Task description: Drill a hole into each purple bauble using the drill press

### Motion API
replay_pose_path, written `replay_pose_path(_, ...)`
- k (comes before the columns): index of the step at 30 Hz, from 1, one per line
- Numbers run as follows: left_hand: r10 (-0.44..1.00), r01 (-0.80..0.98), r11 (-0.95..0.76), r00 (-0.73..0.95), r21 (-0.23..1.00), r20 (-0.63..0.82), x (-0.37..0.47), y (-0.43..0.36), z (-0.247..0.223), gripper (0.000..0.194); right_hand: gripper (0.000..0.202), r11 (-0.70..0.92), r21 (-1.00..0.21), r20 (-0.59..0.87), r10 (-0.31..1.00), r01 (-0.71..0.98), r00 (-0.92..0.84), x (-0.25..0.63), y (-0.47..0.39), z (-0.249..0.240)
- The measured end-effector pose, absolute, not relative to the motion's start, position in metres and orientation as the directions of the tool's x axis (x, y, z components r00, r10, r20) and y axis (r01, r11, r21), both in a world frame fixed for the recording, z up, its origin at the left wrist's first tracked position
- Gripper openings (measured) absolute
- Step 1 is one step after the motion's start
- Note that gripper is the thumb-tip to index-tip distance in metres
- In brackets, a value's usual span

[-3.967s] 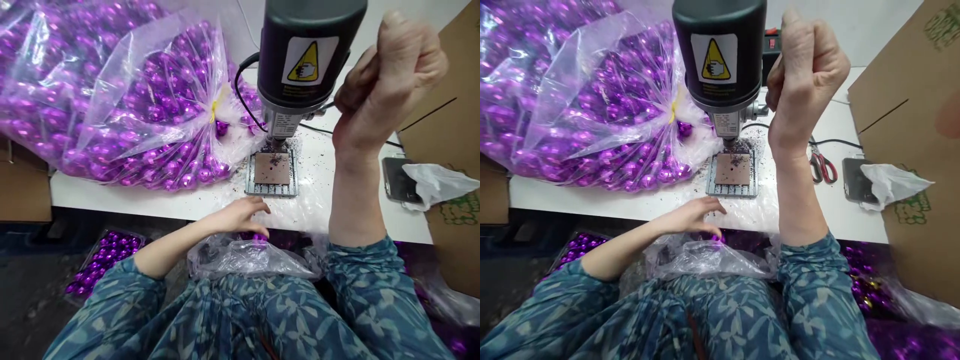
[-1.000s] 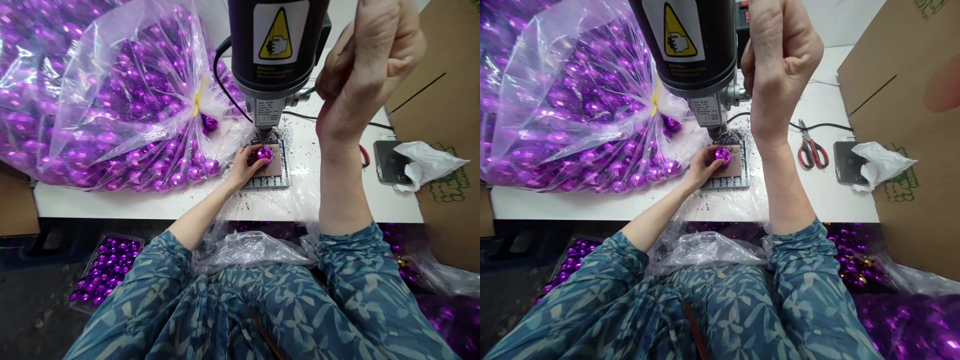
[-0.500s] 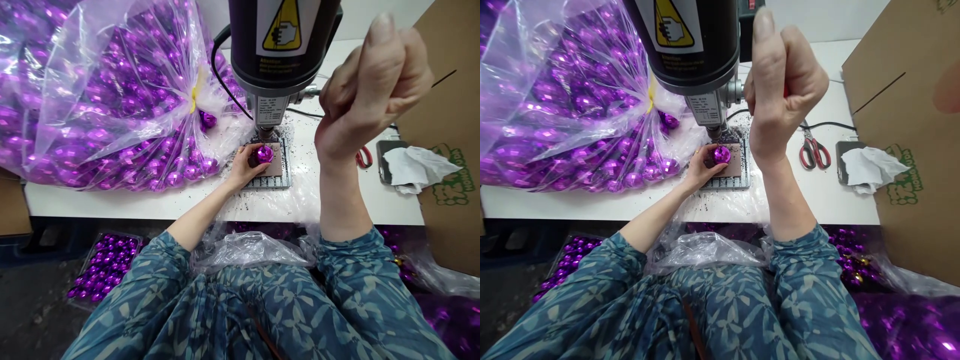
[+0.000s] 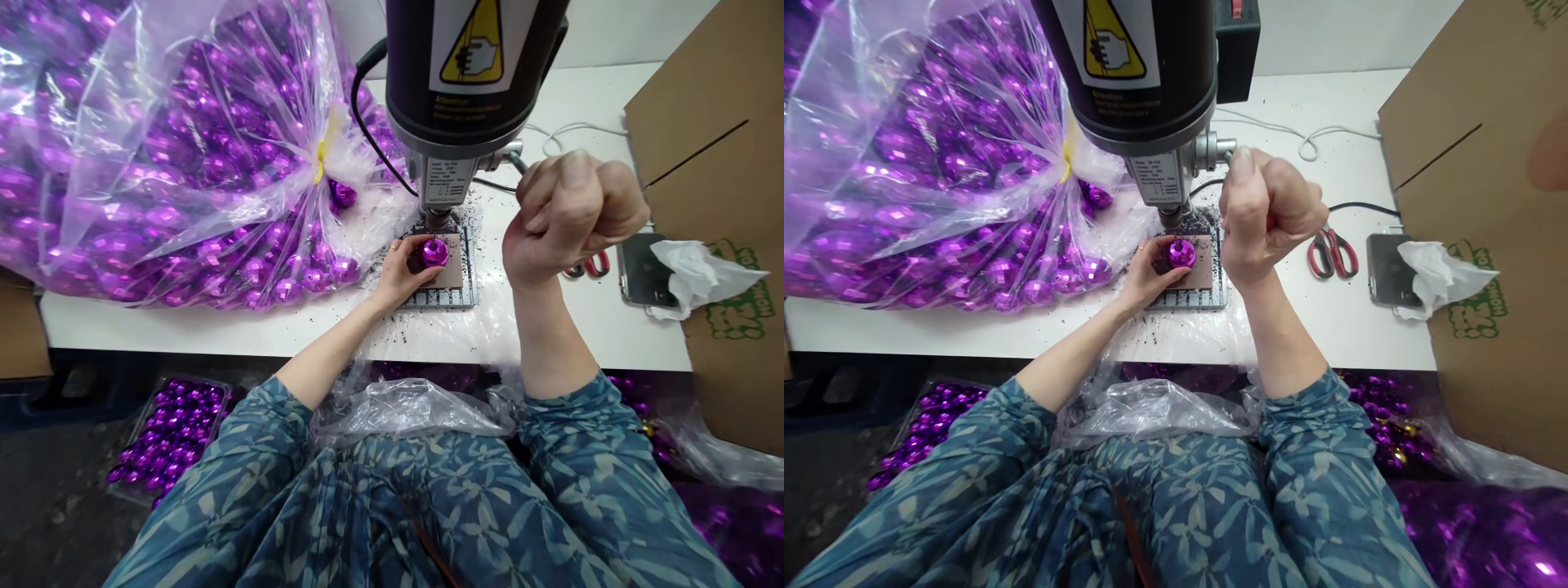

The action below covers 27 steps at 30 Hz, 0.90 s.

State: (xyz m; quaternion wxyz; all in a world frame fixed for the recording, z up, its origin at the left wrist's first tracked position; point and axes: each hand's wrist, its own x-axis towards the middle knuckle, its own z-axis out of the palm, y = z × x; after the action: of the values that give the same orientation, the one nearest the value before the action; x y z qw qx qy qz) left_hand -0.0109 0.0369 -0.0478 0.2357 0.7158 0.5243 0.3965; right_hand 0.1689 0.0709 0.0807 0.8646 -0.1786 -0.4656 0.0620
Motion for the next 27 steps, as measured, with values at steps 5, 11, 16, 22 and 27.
replay_pose_path(5,0.944,0.540,-0.322,0.116,0.778,0.310,-0.010,0.036,-0.045,0.060,0.070,0.927,-0.371,0.762,0.267,0.060,0.590,0.170,0.074,0.066)
replay_pose_path(11,0.949,0.533,-0.306,0.101,0.789,0.299,-0.007,0.034,-0.042,0.059,0.066,0.966,-0.250,0.767,0.235,-0.060,0.597,0.171,0.078,0.054)
replay_pose_path(16,0.952,0.543,-0.290,0.082,0.788,0.294,-0.005,0.035,-0.042,0.058,0.072,0.960,-0.281,0.776,0.233,-0.009,0.586,0.170,0.068,0.058)
replay_pose_path(22,0.951,0.550,-0.288,0.070,0.784,0.300,-0.005,0.037,-0.043,0.058,0.064,0.900,-0.414,0.689,0.408,-0.138,0.599,0.167,0.073,0.126)
replay_pose_path(27,0.918,0.587,-0.371,0.117,0.719,0.379,-0.007,0.018,-0.030,0.055,0.051,0.778,-0.557,0.578,0.615,-0.291,0.537,0.173,0.086,0.162)
